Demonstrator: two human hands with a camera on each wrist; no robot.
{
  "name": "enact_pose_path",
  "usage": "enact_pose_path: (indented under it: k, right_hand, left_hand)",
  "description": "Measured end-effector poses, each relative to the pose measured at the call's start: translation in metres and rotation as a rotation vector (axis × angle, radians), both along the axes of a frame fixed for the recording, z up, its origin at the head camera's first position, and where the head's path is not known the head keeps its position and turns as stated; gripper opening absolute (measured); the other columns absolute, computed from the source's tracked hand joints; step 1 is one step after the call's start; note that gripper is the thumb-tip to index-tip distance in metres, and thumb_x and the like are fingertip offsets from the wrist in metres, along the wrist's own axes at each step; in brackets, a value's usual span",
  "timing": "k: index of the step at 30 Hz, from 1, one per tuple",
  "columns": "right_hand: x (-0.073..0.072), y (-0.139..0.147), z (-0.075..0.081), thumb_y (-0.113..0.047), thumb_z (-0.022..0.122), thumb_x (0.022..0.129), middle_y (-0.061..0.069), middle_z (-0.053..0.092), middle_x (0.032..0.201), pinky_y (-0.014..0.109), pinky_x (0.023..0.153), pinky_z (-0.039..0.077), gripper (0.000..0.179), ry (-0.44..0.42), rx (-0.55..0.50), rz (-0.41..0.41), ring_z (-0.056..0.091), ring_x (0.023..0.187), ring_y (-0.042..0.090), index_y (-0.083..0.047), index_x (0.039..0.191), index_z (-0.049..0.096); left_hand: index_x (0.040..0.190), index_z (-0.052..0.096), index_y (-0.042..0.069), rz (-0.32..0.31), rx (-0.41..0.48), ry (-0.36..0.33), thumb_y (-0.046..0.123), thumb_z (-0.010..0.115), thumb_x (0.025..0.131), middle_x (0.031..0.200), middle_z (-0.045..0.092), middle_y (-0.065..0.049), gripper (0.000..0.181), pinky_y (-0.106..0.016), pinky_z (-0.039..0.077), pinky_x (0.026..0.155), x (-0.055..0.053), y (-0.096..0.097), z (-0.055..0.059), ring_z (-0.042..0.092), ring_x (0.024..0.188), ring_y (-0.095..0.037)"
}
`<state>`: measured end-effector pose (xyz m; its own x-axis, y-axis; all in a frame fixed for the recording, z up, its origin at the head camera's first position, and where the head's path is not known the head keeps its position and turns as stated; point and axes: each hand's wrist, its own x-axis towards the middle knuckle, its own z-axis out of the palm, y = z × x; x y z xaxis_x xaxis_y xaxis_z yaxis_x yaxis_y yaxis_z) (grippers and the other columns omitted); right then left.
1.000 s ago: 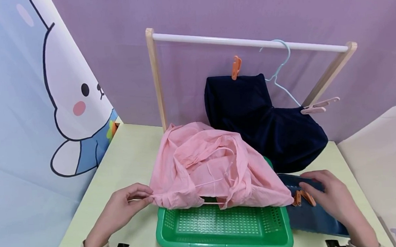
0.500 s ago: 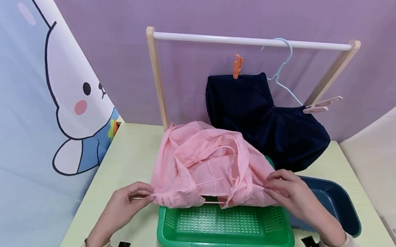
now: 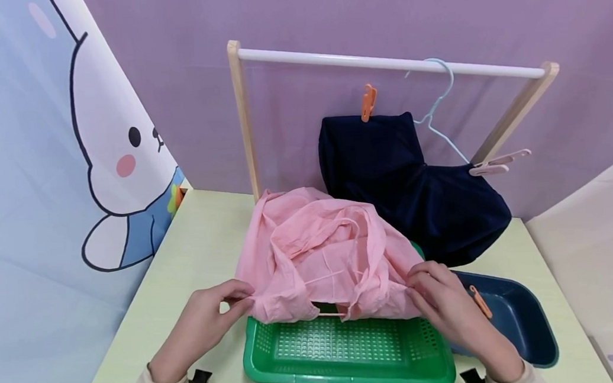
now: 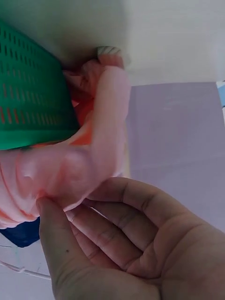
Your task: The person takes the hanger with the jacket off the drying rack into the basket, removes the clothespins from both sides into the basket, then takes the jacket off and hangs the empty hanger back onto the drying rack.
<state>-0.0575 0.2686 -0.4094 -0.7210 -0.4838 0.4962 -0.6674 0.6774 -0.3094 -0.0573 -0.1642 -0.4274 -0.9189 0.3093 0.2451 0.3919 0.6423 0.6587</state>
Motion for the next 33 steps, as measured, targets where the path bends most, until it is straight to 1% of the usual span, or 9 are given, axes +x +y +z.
enact_pose_path:
  k: [3, 7, 10, 13, 20, 23, 26, 29, 33]
  right_hand:
    - [0.000, -0.002, 0.003, -0.003, 0.073, 0.083, 0.004, 0.061, 0.102, 0.032, 0.079, 0.041, 0.012, -0.002, -0.004, -0.004, 0.052, 0.091, 0.018, -0.012, 0.089, 0.068]
    - [0.000, -0.005, 0.005, -0.003, 0.074, 0.082, 0.003, 0.061, 0.102, 0.032, 0.079, 0.040, 0.013, -0.004, -0.010, -0.007, 0.052, 0.091, 0.018, -0.012, 0.089, 0.067]
    - [0.000, -0.006, 0.006, -0.002, 0.074, 0.081, 0.002, 0.061, 0.102, 0.033, 0.080, 0.040, 0.014, 0.005, -0.011, -0.012, 0.052, 0.091, 0.018, -0.012, 0.089, 0.067]
    - [0.000, -0.006, 0.007, -0.002, 0.075, 0.081, 0.002, 0.060, 0.101, 0.033, 0.080, 0.040, 0.014, 0.002, -0.004, -0.028, 0.052, 0.092, 0.018, -0.011, 0.088, 0.067]
    - [0.000, -0.008, 0.008, -0.002, 0.077, 0.080, 0.001, 0.059, 0.102, 0.034, 0.081, 0.041, 0.016, -0.002, 0.014, -0.053, 0.052, 0.093, 0.019, -0.011, 0.089, 0.067]
    - [0.001, -0.009, 0.008, -0.001, 0.077, 0.080, 0.000, 0.059, 0.103, 0.034, 0.082, 0.040, 0.018, -0.001, 0.017, -0.054, 0.052, 0.093, 0.018, -0.012, 0.089, 0.067]
    - [0.001, -0.010, 0.009, -0.001, 0.077, 0.080, -0.002, 0.058, 0.103, 0.033, 0.081, 0.040, 0.019, -0.001, 0.016, -0.054, 0.052, 0.093, 0.018, -0.013, 0.089, 0.067]
    - [0.002, -0.011, 0.009, -0.001, 0.078, 0.079, -0.001, 0.059, 0.102, 0.033, 0.081, 0.040, 0.019, -0.007, 0.009, -0.055, 0.052, 0.093, 0.017, -0.013, 0.089, 0.067]
    - [0.004, -0.013, 0.008, -0.001, 0.079, 0.079, -0.001, 0.060, 0.103, 0.033, 0.080, 0.041, 0.020, -0.019, 0.001, -0.048, 0.052, 0.093, 0.016, -0.014, 0.090, 0.069]
  left_hand:
    - [0.101, 0.073, 0.022, -0.016, -0.022, -0.030, 0.009, 0.078, 0.088, 0.087, 0.069, 0.017, 0.019, -0.023, 0.053, 0.065, -0.001, 0.006, 0.005, 0.057, 0.075, -0.001]
    - [0.106, 0.073, 0.020, -0.037, -0.047, -0.066, 0.007, 0.075, 0.091, 0.093, 0.069, 0.014, 0.020, -0.024, 0.056, 0.071, -0.004, 0.014, 0.012, 0.059, 0.079, -0.001]
    - [0.108, 0.073, 0.018, -0.070, -0.056, -0.064, 0.006, 0.072, 0.092, 0.096, 0.069, 0.010, 0.019, -0.025, 0.057, 0.073, -0.007, 0.020, 0.014, 0.059, 0.080, -0.003]
    - [0.108, 0.072, 0.017, -0.104, -0.060, -0.040, 0.005, 0.070, 0.093, 0.096, 0.068, 0.009, 0.020, -0.025, 0.056, 0.072, -0.010, 0.025, 0.014, 0.057, 0.078, -0.004]
    - [0.111, 0.070, 0.013, -0.115, -0.007, 0.031, 0.000, 0.069, 0.091, 0.095, 0.069, 0.007, 0.025, -0.025, 0.057, 0.073, -0.015, 0.036, 0.017, 0.059, 0.079, -0.004]
    - [0.114, 0.070, 0.013, -0.116, 0.016, 0.035, 0.000, 0.069, 0.091, 0.097, 0.069, 0.007, 0.026, -0.026, 0.057, 0.076, -0.018, 0.043, 0.020, 0.061, 0.082, -0.004]
    - [0.117, 0.068, 0.012, -0.126, 0.035, 0.033, 0.002, 0.068, 0.092, 0.098, 0.069, 0.007, 0.027, -0.026, 0.057, 0.077, -0.020, 0.049, 0.022, 0.061, 0.083, -0.004]
    - [0.121, 0.064, 0.009, -0.142, 0.053, 0.028, 0.003, 0.066, 0.095, 0.094, 0.065, 0.006, 0.027, -0.025, 0.056, 0.072, -0.021, 0.054, 0.024, 0.058, 0.079, -0.006]
    - [0.126, 0.056, 0.005, -0.146, 0.097, -0.012, 0.002, 0.063, 0.097, 0.096, 0.063, 0.005, 0.030, -0.024, 0.054, 0.070, -0.020, 0.055, 0.023, 0.056, 0.078, -0.009]
